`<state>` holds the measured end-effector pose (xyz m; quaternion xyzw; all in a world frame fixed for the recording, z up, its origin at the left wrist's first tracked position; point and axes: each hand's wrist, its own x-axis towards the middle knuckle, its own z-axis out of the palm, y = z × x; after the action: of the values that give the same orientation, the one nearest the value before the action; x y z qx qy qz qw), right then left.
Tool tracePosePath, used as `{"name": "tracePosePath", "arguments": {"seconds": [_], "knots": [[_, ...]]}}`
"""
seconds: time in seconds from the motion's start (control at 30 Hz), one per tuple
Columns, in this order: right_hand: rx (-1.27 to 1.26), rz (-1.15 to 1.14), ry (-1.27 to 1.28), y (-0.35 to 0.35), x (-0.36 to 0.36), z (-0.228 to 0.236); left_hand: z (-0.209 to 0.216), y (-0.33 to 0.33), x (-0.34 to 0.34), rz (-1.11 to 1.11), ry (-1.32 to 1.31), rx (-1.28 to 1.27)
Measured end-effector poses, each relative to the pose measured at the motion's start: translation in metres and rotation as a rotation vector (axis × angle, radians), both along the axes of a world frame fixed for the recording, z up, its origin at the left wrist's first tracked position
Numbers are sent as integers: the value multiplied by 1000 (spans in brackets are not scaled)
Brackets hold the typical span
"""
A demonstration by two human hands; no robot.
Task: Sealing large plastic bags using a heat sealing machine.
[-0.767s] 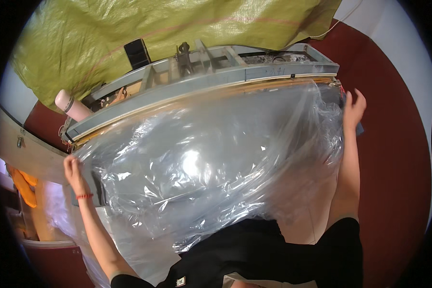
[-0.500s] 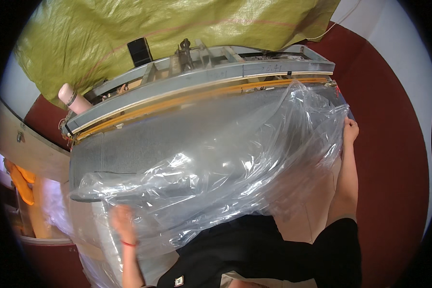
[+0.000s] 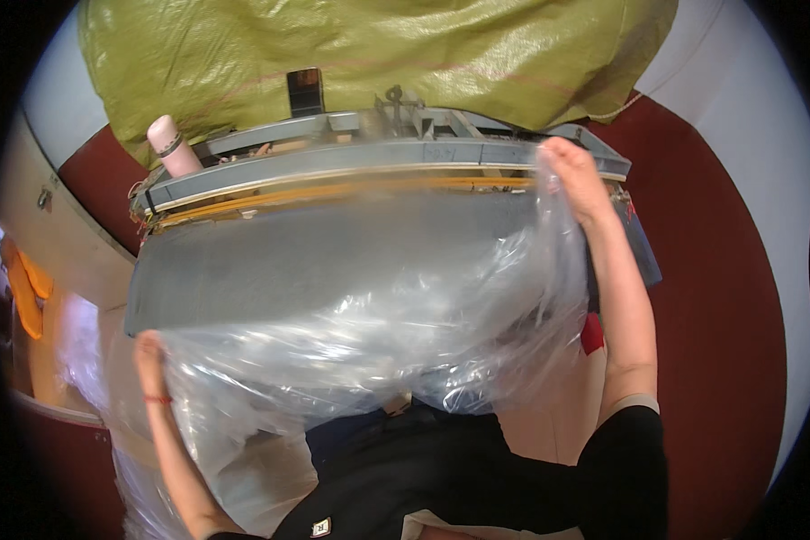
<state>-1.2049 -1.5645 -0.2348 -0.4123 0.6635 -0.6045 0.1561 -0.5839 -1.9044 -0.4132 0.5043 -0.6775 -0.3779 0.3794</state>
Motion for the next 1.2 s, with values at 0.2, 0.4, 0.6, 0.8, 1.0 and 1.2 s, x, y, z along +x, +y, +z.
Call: {"name": "tracePosePath", "arguments": {"seconds": [0.2, 0.4, 0.6, 0.8, 1.0, 1.2], "knots": [[0, 345, 26, -52, 91, 28, 105, -27, -27, 310, 255, -477], [56, 459, -19, -62, 129, 40, 212, 147, -228, -769, 190, -469], [63, 521, 0, -68, 151, 42, 193, 139, -283, -932, 288, 144], [113, 603, 187, -86, 171, 34, 182, 149, -282, -707, 279, -216], [-46, 665, -209, -110, 197, -8, 167, 150, -277, -508, 151, -620], [-416, 371, -625, -86, 106, -71, 168, 159, -229, -1221, 14, -39]]}}
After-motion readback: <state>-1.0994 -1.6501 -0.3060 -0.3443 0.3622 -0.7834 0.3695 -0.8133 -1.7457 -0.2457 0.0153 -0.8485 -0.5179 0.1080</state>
